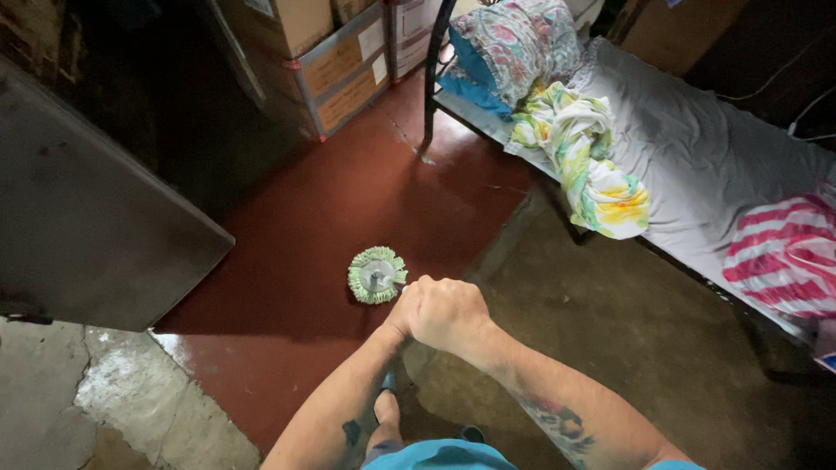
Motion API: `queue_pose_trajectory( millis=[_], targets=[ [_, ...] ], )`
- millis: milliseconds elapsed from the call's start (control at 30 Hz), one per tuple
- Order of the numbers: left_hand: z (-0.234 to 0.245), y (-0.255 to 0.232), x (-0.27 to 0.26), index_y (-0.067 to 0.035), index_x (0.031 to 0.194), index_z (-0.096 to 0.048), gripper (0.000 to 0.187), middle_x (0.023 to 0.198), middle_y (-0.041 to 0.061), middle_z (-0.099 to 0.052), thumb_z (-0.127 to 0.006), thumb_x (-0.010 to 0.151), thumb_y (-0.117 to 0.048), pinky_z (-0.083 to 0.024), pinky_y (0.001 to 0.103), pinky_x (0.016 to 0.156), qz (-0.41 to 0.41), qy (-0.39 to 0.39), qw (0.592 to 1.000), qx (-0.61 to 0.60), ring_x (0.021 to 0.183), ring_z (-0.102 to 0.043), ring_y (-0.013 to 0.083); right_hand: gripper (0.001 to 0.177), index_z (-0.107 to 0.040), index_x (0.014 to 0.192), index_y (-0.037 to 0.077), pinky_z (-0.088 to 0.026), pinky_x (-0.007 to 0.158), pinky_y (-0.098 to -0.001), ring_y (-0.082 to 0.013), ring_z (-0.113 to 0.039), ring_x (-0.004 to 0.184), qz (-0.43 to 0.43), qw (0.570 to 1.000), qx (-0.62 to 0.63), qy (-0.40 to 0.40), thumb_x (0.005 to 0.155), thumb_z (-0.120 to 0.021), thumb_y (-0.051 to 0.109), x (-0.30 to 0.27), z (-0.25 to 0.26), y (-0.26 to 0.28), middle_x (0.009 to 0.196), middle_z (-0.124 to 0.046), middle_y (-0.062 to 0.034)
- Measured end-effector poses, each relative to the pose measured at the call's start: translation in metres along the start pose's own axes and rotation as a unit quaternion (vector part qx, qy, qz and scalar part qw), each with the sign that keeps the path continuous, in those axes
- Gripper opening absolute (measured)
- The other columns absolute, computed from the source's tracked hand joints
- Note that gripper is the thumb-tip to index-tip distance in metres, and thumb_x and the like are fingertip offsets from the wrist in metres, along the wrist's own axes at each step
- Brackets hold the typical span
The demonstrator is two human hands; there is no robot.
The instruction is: The person mops the floor by hand using a mop, moving the mop head across the surface while maneuvering around furniture.
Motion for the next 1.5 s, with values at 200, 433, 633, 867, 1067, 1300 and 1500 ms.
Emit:
queue_pose_trajectory(
  millis=[200,433,633,867,1067,1300,1500],
  targets=[
    [0.038,0.003,0.020,-0.008,0.066,-0.066,0.015,0.064,0.005,-0.067,-0.074,0.078,-0.011,-0.048,0.032,0.053,-0.054,0.024,0.996,0.064,0.058,-0.057,0.0100,0.029,-0.067,0.086,0.004,-0.057,0.063,-0.0525,-0.0422,-0.071,0.068,-0.002,1.000,0.001,-0.019,0.090,-0.053,0.028,0.042,-0.013,0.010,0.073,-0.071,-0.0226],
    [0.087,-0.011,0.038,-0.006,0.060,-0.063,0.015,0.062,0.011,-0.066,-0.077,0.064,-0.008,-0.047,0.036,0.052,-0.117,0.073,0.987,0.080,0.056,-0.056,0.0179,0.031,-0.067,0.091,0.001,-0.058,0.066,-0.0520,-0.0410,-0.073,0.073,-0.003,1.000,0.004,0.007,0.089,-0.054,0.029,0.095,-0.052,0.016,0.078,-0.073,-0.0224],
    [0.123,0.028,0.052,-0.006,0.071,-0.063,0.011,0.077,0.013,-0.068,-0.068,0.079,-0.013,-0.050,0.037,0.063,-0.098,-0.033,0.991,0.083,0.075,-0.067,0.0237,0.031,-0.067,0.096,-0.001,-0.058,0.069,-0.0521,-0.0423,-0.073,0.073,-0.024,0.999,-0.005,0.028,0.082,-0.060,0.026,0.138,-0.083,0.019,0.079,-0.073,-0.0235],
    [0.178,0.047,0.021,0.000,0.138,-0.047,0.060,0.138,0.025,-0.054,-0.071,0.086,-0.017,-0.044,0.049,0.107,-0.002,-0.198,0.957,0.212,0.130,-0.051,0.0423,0.025,-0.067,0.094,0.004,-0.058,0.072,-0.0545,-0.0451,-0.072,0.075,-0.032,0.999,0.010,0.006,0.081,-0.062,0.025,0.198,-0.093,0.044,0.078,-0.072,-0.0251],
    [0.213,0.056,-0.013,-0.009,0.158,-0.020,0.093,0.160,0.019,-0.030,-0.073,0.083,-0.018,-0.043,0.045,0.111,0.202,-0.146,0.952,0.175,0.143,-0.040,0.0394,0.027,-0.065,0.095,0.003,-0.058,0.076,-0.0538,-0.0449,-0.072,0.080,-0.035,0.999,0.007,0.010,0.076,-0.064,0.022,0.256,-0.105,0.053,0.083,-0.072,-0.0251],
    [0.248,0.053,-0.033,-0.013,0.160,-0.018,0.092,0.159,0.016,-0.034,-0.071,0.085,-0.020,-0.048,0.044,0.108,0.261,-0.153,0.941,0.152,0.140,-0.045,0.0367,0.033,-0.063,0.106,0.002,-0.057,0.082,-0.0535,-0.0439,-0.072,0.089,-0.056,0.996,-0.013,0.064,0.080,-0.063,0.021,0.302,-0.155,0.036,0.093,-0.073,-0.0251],
    [0.260,0.057,-0.045,-0.011,0.159,-0.022,0.089,0.157,0.018,-0.037,-0.071,0.086,-0.021,-0.045,0.043,0.112,0.236,-0.173,0.943,0.160,0.141,-0.045,0.0372,0.037,-0.062,0.117,0.004,-0.054,0.090,-0.0518,-0.0445,-0.069,0.100,-0.101,0.992,0.040,0.062,0.083,-0.063,0.020,0.316,-0.176,0.017,0.103,-0.071,-0.0261]
  ],
)
Point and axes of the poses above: each hand's wrist, its own x-axis towards the middle knuckle, its own z-axis out of the back of the hand, y = z × x, the point moved 3 cm from there along x, towards the middle knuckle
